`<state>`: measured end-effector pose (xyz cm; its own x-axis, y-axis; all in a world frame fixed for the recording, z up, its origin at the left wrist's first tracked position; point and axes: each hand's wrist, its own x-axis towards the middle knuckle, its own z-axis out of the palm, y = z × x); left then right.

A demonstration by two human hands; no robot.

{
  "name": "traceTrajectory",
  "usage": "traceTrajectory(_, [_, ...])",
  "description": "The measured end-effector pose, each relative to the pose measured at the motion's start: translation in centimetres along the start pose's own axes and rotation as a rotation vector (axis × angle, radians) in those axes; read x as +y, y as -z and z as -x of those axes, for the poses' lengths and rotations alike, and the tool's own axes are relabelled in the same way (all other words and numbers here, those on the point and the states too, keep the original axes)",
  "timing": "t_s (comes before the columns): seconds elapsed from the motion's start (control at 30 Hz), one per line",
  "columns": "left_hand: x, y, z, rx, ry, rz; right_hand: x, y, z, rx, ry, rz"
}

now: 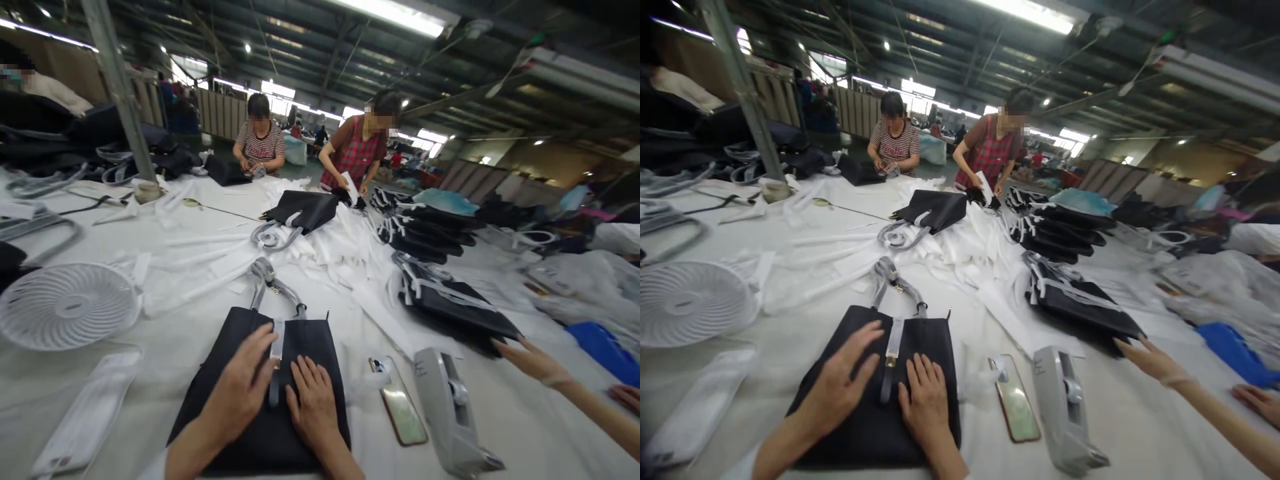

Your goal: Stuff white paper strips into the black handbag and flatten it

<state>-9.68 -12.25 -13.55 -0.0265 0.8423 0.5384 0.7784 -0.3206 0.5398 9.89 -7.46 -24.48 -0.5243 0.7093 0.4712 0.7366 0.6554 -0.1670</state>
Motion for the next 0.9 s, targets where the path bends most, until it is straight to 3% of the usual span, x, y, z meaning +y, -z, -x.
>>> traceTrajectory(0.1, [0.3,-6.7,2.2,-0.317,-0.058,0.109,-0.1,0.3,0.2,-0.030,-0.002,-0.064])
traceTrajectory(0.2, [-1.0,-11.2,4.4,-0.424,-0.140,-0.003,0.7,1.1,0.2,-0.022,-0.028,-0.198])
traceTrajectory(0.27, [-1.7,-12.5,5.3,-0.453,-0.229,-0.121,2.6,2.3,-0.2,0.019,-0.099,-0.238])
traceTrajectory(0.33, [-1.8,-12.7,5.6,-0.455,-0.290,-0.226,6.1,3.7,-1.3,0.084,-0.244,-0.208])
traceTrajectory(0.43, [-1.2,-12.3,5.6,-0.428,-0.317,-0.335,13.7,5.5,-3.8,0.177,-0.505,-0.125])
traceTrajectory(0.53, [-1.2,-12.6,5.4,-0.402,-0.370,-0.392,21.4,6.1,-6.2,0.181,-0.674,-0.034])
traceTrajectory(0.6, [-1.6,-13.2,5.3,-0.382,-0.416,-0.419,24.9,5.7,-7.3,0.147,-0.753,0.020])
traceTrajectory(0.7, [-2.4,-14.0,5.3,-0.366,-0.453,-0.424,27.3,4.3,-8.1,0.057,-0.818,0.060])
traceTrajectory(0.9, [-1.4,-12.7,5.0,-0.464,-0.337,-0.359,26.9,2.9,-7.9,-0.050,-0.858,0.091])
